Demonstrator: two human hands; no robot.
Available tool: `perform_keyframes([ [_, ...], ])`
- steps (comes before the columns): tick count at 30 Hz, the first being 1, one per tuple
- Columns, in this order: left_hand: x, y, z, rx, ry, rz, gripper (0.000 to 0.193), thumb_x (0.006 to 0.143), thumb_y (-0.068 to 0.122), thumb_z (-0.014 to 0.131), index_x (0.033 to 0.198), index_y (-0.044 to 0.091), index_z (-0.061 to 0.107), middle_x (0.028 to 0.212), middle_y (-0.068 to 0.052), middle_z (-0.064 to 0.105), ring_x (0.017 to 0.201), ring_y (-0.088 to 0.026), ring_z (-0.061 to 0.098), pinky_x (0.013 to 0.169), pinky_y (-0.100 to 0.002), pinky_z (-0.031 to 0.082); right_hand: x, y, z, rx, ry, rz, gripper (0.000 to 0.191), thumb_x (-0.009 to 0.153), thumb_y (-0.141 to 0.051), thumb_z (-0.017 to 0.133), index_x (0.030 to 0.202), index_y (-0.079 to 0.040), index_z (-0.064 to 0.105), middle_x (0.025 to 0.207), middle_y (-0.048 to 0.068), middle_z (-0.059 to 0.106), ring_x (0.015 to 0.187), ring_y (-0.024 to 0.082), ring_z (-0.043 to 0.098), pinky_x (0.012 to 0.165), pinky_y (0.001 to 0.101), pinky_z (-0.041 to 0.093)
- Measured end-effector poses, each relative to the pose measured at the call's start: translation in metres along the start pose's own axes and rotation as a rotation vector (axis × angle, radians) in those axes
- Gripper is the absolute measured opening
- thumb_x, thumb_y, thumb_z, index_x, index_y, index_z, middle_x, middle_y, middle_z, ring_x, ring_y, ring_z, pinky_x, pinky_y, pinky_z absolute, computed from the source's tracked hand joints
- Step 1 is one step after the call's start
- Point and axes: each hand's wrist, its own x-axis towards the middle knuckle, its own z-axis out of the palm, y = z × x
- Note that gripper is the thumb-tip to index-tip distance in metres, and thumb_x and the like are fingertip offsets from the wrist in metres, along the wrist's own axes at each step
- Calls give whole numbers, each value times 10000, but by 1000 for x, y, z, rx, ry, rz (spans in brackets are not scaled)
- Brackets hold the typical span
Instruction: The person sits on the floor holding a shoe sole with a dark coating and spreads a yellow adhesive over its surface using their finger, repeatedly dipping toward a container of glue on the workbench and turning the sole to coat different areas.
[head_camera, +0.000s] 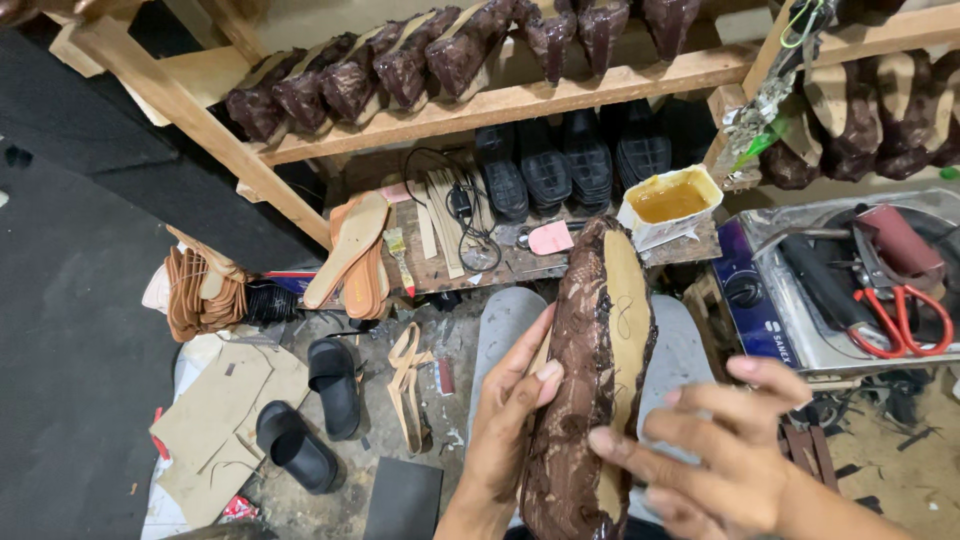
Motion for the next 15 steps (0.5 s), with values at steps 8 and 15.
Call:
perform_keyframes([
  [8, -1, 0, -2, 20, 4, 1, 886, 909, 350, 719, 1592, -66, 336, 1481, -193, 561, 1274, -212, 604, 1101, -335, 466, 3, 2, -5, 52, -56, 30, 402, 860, -348, 559, 1174, -219, 774, 956, -50, 578, 1001, 206, 504, 1069, 501, 229],
  [15, -2, 0, -1, 37, 44, -37, 754, 938, 209, 640, 1586, -53, 356, 1483, -179, 564, 1261, -195, 603, 1075, -322, 467, 6, -2, -1, 72, -2, 24, 388, 814, -341, 628, 1147, -193, 759, 961, -35, 601, 991, 206, 522, 1068, 491, 258],
])
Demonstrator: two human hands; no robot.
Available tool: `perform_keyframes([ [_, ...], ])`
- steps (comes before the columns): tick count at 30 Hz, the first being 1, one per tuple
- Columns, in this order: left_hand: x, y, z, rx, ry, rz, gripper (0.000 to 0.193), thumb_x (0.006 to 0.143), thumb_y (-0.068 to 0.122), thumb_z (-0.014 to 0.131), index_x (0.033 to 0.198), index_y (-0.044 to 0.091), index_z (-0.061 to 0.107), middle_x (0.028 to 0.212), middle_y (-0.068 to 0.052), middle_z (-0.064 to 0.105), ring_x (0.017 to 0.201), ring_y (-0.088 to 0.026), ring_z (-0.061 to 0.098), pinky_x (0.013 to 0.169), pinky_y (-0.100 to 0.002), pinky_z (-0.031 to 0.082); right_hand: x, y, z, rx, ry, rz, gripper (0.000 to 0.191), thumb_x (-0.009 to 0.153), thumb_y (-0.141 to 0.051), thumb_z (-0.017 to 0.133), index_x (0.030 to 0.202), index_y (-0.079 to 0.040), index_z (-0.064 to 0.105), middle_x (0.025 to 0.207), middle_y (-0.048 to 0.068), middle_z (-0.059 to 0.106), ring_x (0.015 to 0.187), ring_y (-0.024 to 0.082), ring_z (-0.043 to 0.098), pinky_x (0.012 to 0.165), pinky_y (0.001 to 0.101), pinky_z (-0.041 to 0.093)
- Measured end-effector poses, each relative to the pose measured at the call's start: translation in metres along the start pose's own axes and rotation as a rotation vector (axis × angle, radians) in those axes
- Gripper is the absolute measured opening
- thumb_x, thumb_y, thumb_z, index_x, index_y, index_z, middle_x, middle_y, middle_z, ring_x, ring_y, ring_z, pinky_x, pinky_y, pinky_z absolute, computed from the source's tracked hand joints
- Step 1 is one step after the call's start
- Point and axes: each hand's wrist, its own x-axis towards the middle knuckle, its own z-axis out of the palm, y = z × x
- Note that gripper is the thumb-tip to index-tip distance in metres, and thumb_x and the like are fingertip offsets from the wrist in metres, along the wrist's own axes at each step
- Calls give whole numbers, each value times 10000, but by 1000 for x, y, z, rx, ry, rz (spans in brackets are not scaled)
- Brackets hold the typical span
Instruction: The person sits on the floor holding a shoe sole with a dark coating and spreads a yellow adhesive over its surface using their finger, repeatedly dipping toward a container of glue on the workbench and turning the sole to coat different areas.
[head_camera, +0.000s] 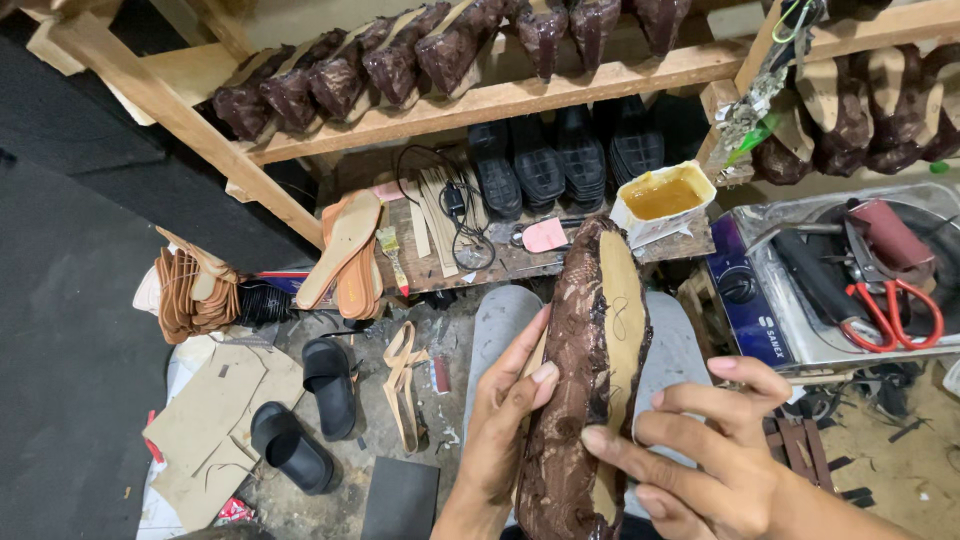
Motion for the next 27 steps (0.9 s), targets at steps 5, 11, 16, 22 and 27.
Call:
perform_keyframes([
  [5, -2, 3, 2, -11, 1, -29, 722, 933, 152, 618, 1581, -35, 359, 1473, -174, 565, 1257, -190, 604, 1075, -318, 469, 0, 6, 0, -55, -33, 106, 394, 813, -268, 602, 1145, -148, 779, 921, -6, 584, 965, 241, 517, 1048, 494, 253],
  [11, -4, 2, -1, -32, -6, -34, 742, 924, 143, 635, 1584, -50, 357, 1467, -181, 568, 1247, -192, 602, 1072, -324, 461, -2, 7, -1, -89, -60, 106, 357, 885, -301, 570, 1140, -172, 783, 909, -10, 584, 969, 240, 521, 1069, 489, 251],
  [16, -6, 1, -4, -36, -50, -10, 806, 922, 235, 673, 1587, -73, 337, 1492, -187, 559, 1285, -203, 598, 1102, -324, 456, 2, 10, 1, 29, -63, 23, 379, 926, -336, 527, 1153, -167, 778, 886, -14, 579, 955, 204, 531, 1066, 487, 275],
  [22, -8, 4, -4, -127, -97, -59, 873, 914, 335, 698, 1592, -67, 324, 1501, -188, 548, 1300, -217, 600, 1106, -333, 463, 5, 18, 2, -15, -35, 88, 373, 911, -338, 532, 1130, -169, 783, 898, 19, 587, 977, 246, 516, 1052, 488, 274],
  [27, -16, 7, -2, -133, -43, -138, 834, 898, 283, 698, 1575, -63, 356, 1478, -175, 566, 1268, -204, 611, 1080, -326, 479, 2, 23, 5, -59, -5, 111, 352, 914, -306, 530, 1117, -194, 795, 931, 17, 596, 991, 256, 518, 1054, 513, 286],
])
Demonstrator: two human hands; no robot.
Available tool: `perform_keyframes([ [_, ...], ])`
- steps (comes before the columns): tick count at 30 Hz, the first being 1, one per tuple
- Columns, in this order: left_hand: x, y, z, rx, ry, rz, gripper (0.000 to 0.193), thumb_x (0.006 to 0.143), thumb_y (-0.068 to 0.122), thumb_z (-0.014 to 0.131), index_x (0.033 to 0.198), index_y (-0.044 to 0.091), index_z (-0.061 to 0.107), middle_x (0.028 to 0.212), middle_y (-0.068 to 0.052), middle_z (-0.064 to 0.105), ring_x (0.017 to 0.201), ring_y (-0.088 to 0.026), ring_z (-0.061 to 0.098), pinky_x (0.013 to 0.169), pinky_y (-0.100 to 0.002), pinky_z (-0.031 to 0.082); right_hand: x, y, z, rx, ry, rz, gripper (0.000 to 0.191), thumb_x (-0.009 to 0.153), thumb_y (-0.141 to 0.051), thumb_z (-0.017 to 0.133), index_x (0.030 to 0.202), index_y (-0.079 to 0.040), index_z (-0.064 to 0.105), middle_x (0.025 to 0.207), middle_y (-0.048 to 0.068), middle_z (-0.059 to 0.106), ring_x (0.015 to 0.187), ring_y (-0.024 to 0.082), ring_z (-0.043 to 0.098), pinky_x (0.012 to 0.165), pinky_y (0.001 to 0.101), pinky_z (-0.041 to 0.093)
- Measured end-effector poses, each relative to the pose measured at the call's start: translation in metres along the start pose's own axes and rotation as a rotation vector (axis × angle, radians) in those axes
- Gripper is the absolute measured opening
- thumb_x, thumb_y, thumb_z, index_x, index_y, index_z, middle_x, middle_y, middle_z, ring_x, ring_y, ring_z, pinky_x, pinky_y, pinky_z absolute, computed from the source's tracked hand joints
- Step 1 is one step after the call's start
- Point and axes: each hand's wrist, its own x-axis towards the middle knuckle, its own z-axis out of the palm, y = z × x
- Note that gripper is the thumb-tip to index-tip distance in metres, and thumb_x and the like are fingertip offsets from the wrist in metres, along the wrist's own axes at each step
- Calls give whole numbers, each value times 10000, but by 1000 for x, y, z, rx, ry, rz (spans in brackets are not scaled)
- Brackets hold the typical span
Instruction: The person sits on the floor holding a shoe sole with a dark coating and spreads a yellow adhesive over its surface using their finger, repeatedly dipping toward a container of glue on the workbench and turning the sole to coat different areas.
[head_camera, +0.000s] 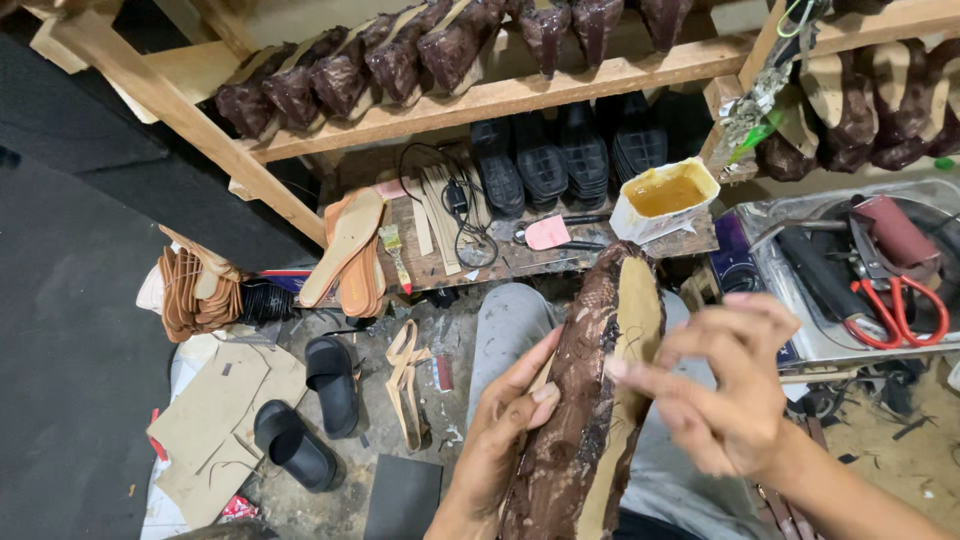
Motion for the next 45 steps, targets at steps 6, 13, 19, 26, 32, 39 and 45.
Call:
perform_keyframes([
  [6, -4, 3, -4, 44, 1, -25, 789, 909, 228, 681, 1577, -60, 376, 1424, -186, 602, 1221, -199, 627, 1063, -319, 482, -1, 2, -2, 69, -27, -87, 386, 893, -345, 522, 1125, -194, 791, 913, 6, 557, 960, 224, 513, 1045, 508, 296],
  [13, -6, 1, -8, 103, -6, -29, 806, 885, 260, 688, 1572, -38, 390, 1425, -163, 603, 1239, -176, 610, 1078, -295, 460, -1, 3, -5, 47, -38, -110, 399, 905, -369, 518, 1146, -184, 777, 934, 2, 566, 975, 244, 517, 1049, 504, 291],
  [19, -5, 2, -9, 193, 8, -40, 796, 882, 232, 688, 1574, -42, 406, 1401, -130, 608, 1167, -139, 595, 1014, -260, 452, -1, 11, -6, 14, -14, -114, 422, 896, -375, 497, 1158, -186, 768, 911, 20, 544, 976, 249, 490, 1048, 498, 279],
  [26, -7, -6, -19, 229, 24, -86, 775, 869, 195, 667, 1573, -19, 425, 1338, -80, 630, 1023, -72, 573, 892, -198, 444, 4, 10, -10, 11, -24, -22, 393, 894, -323, 508, 1134, -171, 779, 894, 8, 563, 977, 247, 490, 1034, 496, 284],
  [32, -10, -14, -33, 249, -3, -95, 779, 933, 180, 688, 1639, 3, 408, 1126, -89, 536, 849, -76, 457, 759, -202, 372, 9, 12, -6, 80, 27, 37, 370, 905, -259, 508, 1146, -154, 769, 897, 26, 558, 1002, 271, 448, 1035, 489, 307],
  [39, 0, 2, -7, 133, -82, -84, 885, 872, 334, 692, 1586, -50, 339, 1533, -126, 550, 1309, -176, 570, 1103, -292, 420, 7, 27, 1, 108, 33, 430, 309, 1017, -195, 484, 1187, -174, 741, 1085, 111, 566, 1113, 281, 465, 1059, 434, 374],
  [45, -15, 11, 29, -376, -38, -9, 1114, 834, 624, 717, 1604, -24, 238, 1616, -213, 392, 1456, -317, 439, 1184, -438, 383, -16, 75, 33, 1470, -65, 1308, 903, 815, -6, 612, 1626, -199, 265, 1353, 132, 628, 1242, 244, 575, 1014, 390, 456],
])
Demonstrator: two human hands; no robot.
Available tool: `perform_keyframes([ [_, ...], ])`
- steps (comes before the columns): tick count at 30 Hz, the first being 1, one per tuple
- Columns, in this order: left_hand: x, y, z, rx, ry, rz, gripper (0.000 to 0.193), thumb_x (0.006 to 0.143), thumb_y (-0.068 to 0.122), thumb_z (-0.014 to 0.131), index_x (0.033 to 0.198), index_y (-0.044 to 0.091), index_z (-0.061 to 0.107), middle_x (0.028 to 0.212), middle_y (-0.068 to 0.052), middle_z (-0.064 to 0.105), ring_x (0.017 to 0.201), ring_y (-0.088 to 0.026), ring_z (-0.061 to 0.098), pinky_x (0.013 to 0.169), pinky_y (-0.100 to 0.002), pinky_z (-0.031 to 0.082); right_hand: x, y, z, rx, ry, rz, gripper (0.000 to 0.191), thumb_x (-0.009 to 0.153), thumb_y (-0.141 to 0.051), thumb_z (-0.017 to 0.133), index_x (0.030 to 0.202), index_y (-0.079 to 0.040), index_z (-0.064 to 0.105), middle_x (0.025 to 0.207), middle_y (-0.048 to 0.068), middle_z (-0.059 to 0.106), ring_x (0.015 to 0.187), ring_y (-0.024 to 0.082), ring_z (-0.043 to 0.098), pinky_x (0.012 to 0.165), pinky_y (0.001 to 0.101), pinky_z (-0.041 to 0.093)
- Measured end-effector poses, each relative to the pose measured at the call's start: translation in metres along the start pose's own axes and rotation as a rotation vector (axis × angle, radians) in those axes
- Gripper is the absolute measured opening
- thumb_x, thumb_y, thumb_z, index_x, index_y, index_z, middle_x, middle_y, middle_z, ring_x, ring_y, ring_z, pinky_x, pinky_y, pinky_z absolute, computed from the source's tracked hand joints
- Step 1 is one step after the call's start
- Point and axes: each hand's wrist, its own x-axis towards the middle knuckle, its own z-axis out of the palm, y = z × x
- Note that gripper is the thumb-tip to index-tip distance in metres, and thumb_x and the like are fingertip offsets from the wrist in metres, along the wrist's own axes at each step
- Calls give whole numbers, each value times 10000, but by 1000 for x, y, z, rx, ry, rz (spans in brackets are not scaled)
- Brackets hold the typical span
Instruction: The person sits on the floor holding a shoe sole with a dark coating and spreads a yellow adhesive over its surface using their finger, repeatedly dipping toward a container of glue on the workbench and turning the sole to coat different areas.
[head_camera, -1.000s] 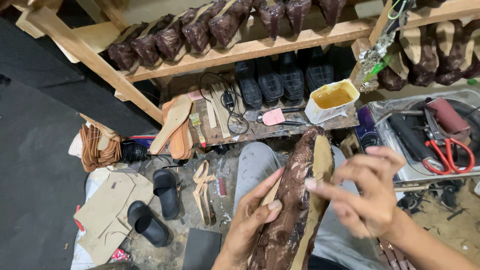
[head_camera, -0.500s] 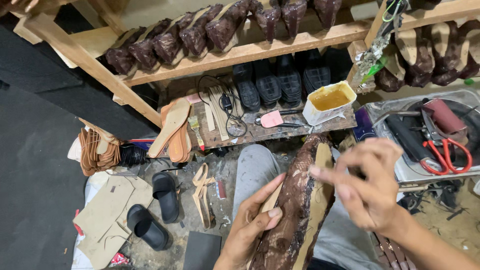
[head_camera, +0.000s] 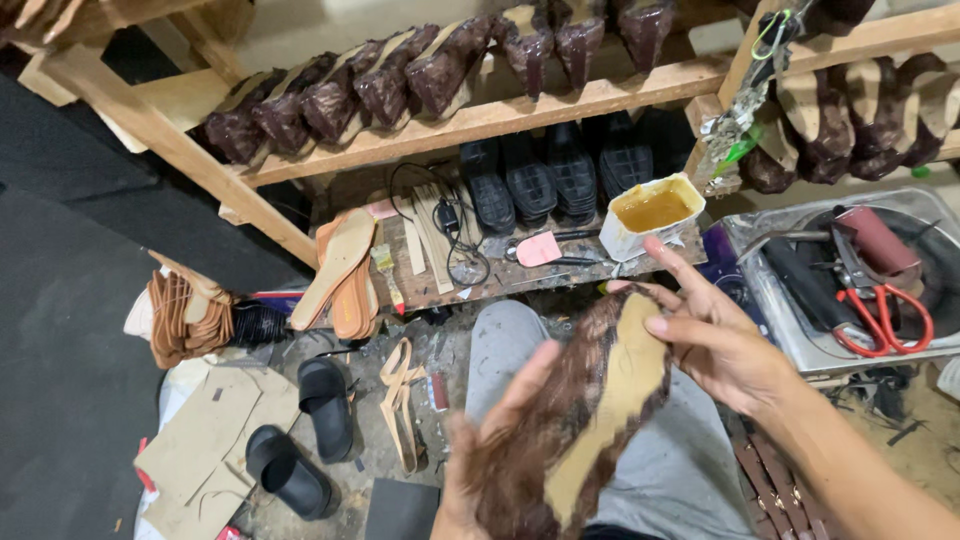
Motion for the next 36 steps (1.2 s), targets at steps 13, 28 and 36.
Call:
perform_keyframes([
  [13, 31, -19, -89, 991, 106, 603, 650, 782, -54, 763, 1399, -118, 567, 1533, -241, 566, 1372, -260, 569, 1165, -363, 411, 68, 4, -46, -620, 262, -168, 617, 971, -137, 573, 1553, -220, 383, 1252, 89, 682, 1174, 226, 636, 1028, 373, 488],
  [28, 40, -18, -104, 1221, 78, 884, 702, 775, -38, 792, 1430, -69, 540, 1517, -287, 551, 1446, -375, 537, 1212, -447, 414, 158, -9, -118, -2145, 356, -385, 335, 828, -90, 634, 962, -307, 851, 1105, 84, 598, 1136, 320, 494, 961, 423, 383],
  [36, 48, -19, -97, 1419, 86, 1003, 640, 826, 56, 857, 1396, -9, 575, 1500, -257, 587, 1461, -397, 557, 1217, -475, 458, 40, -14, -19, -1217, 214, -733, 284, 853, 21, 540, 1044, -69, 731, 1090, 100, 632, 1129, 231, 557, 1011, 396, 453],
])
